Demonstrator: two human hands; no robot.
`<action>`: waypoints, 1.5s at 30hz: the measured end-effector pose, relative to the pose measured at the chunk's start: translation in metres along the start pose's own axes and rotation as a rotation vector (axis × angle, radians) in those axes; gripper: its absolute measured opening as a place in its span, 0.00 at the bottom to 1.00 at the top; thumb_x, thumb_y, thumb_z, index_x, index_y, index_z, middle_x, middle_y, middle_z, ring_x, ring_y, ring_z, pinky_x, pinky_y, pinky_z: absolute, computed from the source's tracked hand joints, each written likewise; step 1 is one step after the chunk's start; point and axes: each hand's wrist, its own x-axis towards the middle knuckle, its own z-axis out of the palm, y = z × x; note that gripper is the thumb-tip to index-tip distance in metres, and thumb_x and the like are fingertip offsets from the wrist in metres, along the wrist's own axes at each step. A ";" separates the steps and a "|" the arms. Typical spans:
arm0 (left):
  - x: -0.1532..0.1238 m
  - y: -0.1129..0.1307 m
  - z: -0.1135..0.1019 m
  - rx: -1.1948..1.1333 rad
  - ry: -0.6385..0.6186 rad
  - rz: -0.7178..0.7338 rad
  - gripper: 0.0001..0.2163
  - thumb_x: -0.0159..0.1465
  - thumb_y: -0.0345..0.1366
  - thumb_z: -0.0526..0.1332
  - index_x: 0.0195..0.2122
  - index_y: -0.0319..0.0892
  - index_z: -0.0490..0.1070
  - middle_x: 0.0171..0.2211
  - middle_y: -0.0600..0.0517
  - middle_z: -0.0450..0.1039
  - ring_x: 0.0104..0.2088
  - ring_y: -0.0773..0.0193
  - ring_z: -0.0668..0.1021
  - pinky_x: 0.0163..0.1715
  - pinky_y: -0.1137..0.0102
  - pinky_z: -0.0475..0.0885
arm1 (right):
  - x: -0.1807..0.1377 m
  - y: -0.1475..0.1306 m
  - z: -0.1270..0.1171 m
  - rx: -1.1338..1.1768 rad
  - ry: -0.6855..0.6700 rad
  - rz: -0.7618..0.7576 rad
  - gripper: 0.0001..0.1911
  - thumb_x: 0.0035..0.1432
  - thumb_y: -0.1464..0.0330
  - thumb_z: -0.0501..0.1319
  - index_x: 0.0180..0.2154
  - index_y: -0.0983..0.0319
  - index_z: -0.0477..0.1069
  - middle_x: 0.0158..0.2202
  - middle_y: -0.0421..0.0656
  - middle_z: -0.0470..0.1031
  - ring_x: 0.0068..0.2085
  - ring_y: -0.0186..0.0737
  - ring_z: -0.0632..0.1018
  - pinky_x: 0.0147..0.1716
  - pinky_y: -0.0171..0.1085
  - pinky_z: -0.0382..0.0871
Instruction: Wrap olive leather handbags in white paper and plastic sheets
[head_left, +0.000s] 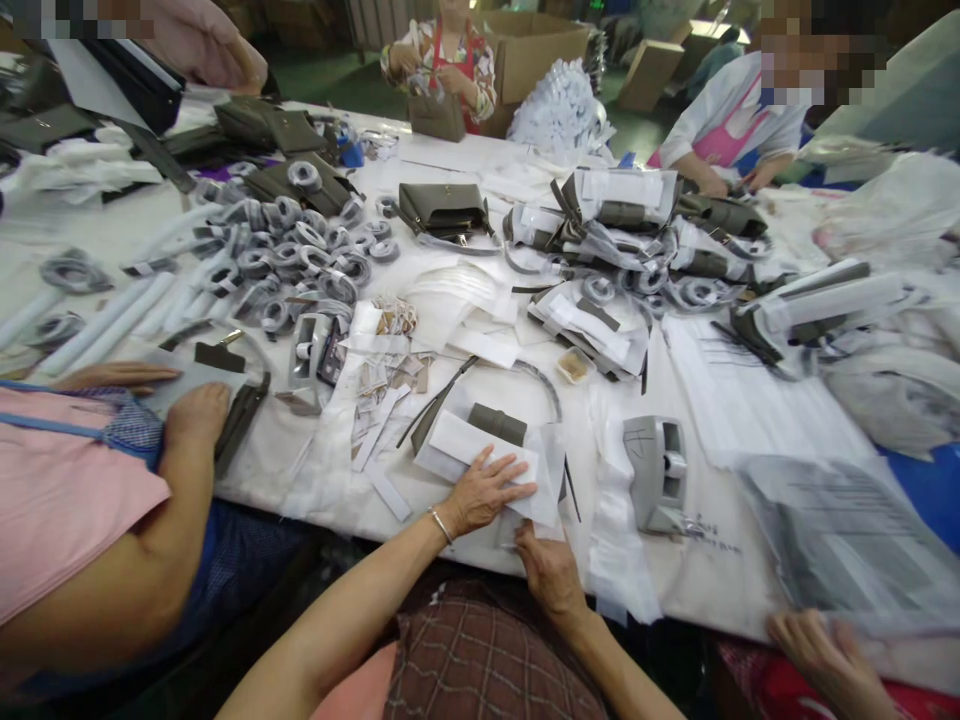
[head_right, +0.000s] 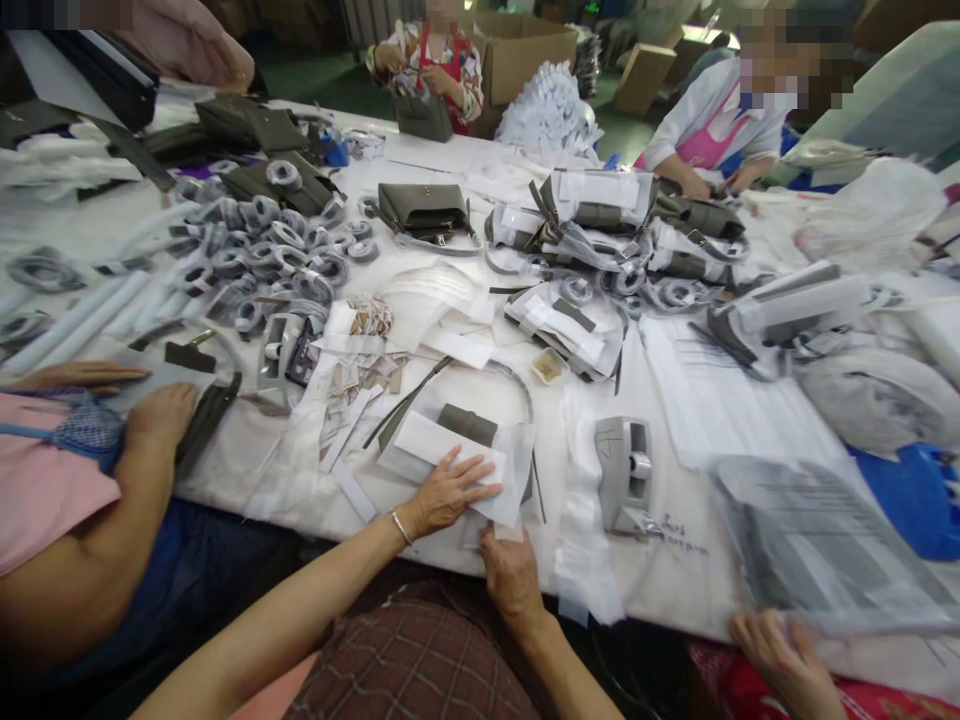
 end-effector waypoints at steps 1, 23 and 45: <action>0.000 0.000 0.001 -0.003 0.009 -0.004 0.21 0.72 0.37 0.50 0.65 0.58 0.56 0.65 0.54 0.59 0.66 0.57 0.59 0.66 0.49 0.42 | 0.002 -0.004 -0.006 0.027 -0.010 0.006 0.11 0.66 0.72 0.50 0.41 0.61 0.71 0.29 0.42 0.77 0.29 0.39 0.76 0.37 0.40 0.67; 0.002 0.000 0.002 -0.096 0.032 -0.019 0.18 0.69 0.31 0.51 0.59 0.50 0.63 0.62 0.50 0.64 0.65 0.59 0.61 0.66 0.49 0.45 | 0.065 0.007 -0.082 0.183 -0.046 0.506 0.15 0.59 0.59 0.60 0.45 0.61 0.72 0.34 0.44 0.75 0.31 0.41 0.76 0.36 0.41 0.69; 0.025 -0.004 -0.011 -0.691 0.064 -0.240 0.19 0.72 0.42 0.46 0.62 0.44 0.60 0.60 0.48 0.66 0.64 0.63 0.64 0.67 0.55 0.45 | 0.095 -0.018 -0.061 0.870 -0.196 1.177 0.16 0.44 0.55 0.63 0.22 0.60 0.64 0.18 0.39 0.72 0.14 0.29 0.68 0.10 0.28 0.51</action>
